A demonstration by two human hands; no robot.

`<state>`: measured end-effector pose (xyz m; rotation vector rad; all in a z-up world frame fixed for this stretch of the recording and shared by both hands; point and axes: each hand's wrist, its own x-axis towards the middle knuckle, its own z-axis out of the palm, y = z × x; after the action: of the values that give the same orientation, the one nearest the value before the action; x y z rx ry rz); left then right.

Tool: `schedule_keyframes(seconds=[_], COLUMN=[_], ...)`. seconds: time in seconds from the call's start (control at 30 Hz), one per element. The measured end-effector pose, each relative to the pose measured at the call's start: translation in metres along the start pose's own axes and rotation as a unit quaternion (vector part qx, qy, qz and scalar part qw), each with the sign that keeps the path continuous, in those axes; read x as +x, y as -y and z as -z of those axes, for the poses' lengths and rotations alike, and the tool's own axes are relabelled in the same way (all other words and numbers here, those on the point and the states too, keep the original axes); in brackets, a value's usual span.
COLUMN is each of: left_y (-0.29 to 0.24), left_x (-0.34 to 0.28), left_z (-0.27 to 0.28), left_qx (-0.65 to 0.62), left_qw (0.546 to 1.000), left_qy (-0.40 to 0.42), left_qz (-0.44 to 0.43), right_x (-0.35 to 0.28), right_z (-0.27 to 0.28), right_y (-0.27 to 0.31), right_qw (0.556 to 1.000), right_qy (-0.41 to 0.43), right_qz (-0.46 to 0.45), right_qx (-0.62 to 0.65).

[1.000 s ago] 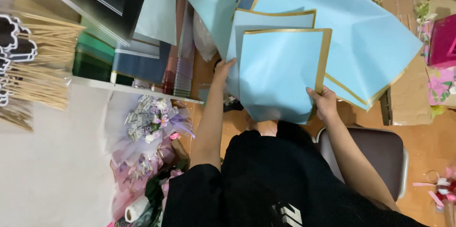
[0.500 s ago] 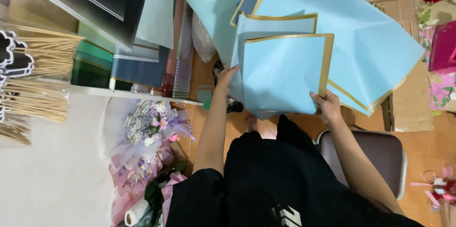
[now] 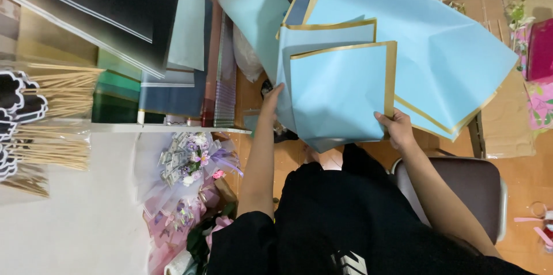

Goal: The person arranges artificial flowers and a book into a brown paper bag. They handle light blue wrapping paper, place a book titled 'Lemon Trees Grow' into the bag, and insert several artificial flower stems to create a bouquet-like arrangement.

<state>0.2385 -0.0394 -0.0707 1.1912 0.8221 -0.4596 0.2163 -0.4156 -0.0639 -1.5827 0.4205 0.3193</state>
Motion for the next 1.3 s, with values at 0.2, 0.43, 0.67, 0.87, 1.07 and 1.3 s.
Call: schedule_keyframes(seconds=[0.2, 0.43, 0.67, 0.87, 1.07, 1.3], left_y=[-0.004, -0.016, -0.019, -0.027, -0.031, -0.031], left_x=[0.004, -0.007, -0.008, -0.015, -0.022, -0.02], left_z=[0.0, -0.004, -0.009, -0.013, -0.014, -0.015], left_qx=[0.0, 0.004, -0.018, -0.028, -0.03, -0.025], left_qw=[1.0, 0.999, 0.999, 0.999, 0.999, 0.999], left_qy=[0.006, -0.006, -0.011, -0.027, -0.016, -0.028], left_qz=[0.016, 0.034, 0.034, 0.036, 0.04, 0.033], right_x=[0.003, 0.001, 0.008, 0.011, 0.014, 0.012], right_z=[-0.004, -0.011, -0.012, -0.011, -0.011, -0.013], right_y=[0.006, 0.022, 0.015, 0.011, 0.008, 0.009], right_qw=[1.0, 1.0, 1.0, 1.0, 1.0, 1.0], right_qy=[0.001, 0.009, -0.005, -0.006, -0.003, -0.003], right_qz=[-0.001, 0.01, -0.01, -0.012, -0.01, -0.004], right_qx=[-0.003, -0.012, -0.002, -0.005, -0.016, -0.014])
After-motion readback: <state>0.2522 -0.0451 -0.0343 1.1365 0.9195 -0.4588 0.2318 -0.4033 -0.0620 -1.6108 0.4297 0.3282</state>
